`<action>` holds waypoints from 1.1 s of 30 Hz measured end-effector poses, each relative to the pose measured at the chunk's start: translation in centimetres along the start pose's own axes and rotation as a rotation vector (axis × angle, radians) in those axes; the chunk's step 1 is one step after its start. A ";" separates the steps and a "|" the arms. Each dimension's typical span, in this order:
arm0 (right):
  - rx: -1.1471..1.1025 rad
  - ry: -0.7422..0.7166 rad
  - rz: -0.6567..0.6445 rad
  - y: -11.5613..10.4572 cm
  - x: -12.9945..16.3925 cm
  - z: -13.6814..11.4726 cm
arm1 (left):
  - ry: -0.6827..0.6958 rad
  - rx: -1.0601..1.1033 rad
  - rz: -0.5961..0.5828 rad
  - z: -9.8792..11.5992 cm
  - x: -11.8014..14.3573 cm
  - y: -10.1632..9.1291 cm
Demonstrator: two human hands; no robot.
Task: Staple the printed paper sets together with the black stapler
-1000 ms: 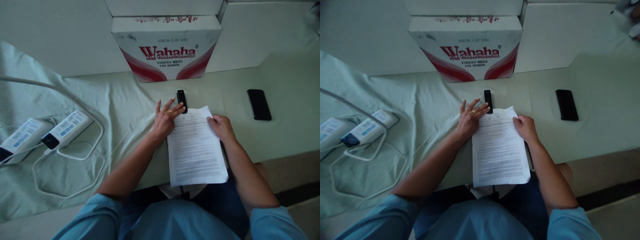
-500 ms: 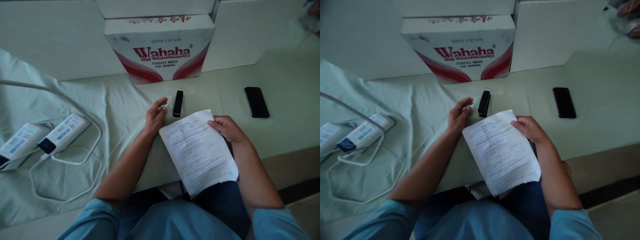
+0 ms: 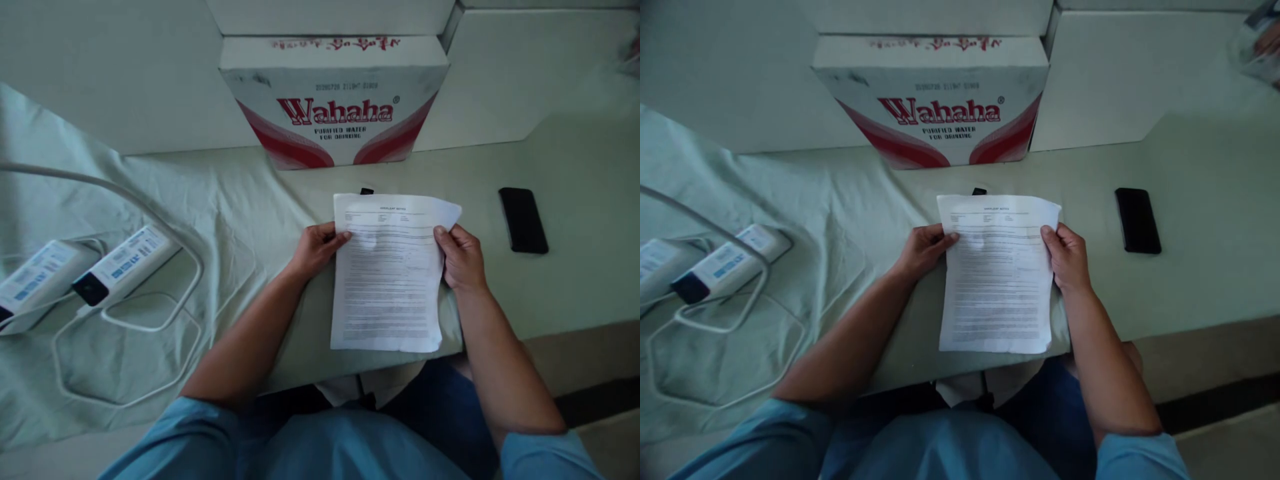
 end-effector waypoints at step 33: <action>-0.019 -0.022 0.142 -3.4 -0.7 -1.4 | -0.122 0.863 0.256 -3.3 -0.5 -0.8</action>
Point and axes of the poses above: each hand's wrist, its own x-axis away from the middle knuckle, its own y-axis out of the palm, z = x × y, the point moved 8 cm from there along -x, towards the middle knuckle, and after that the axes turned 1 degree about y, right-handed, at the moved point
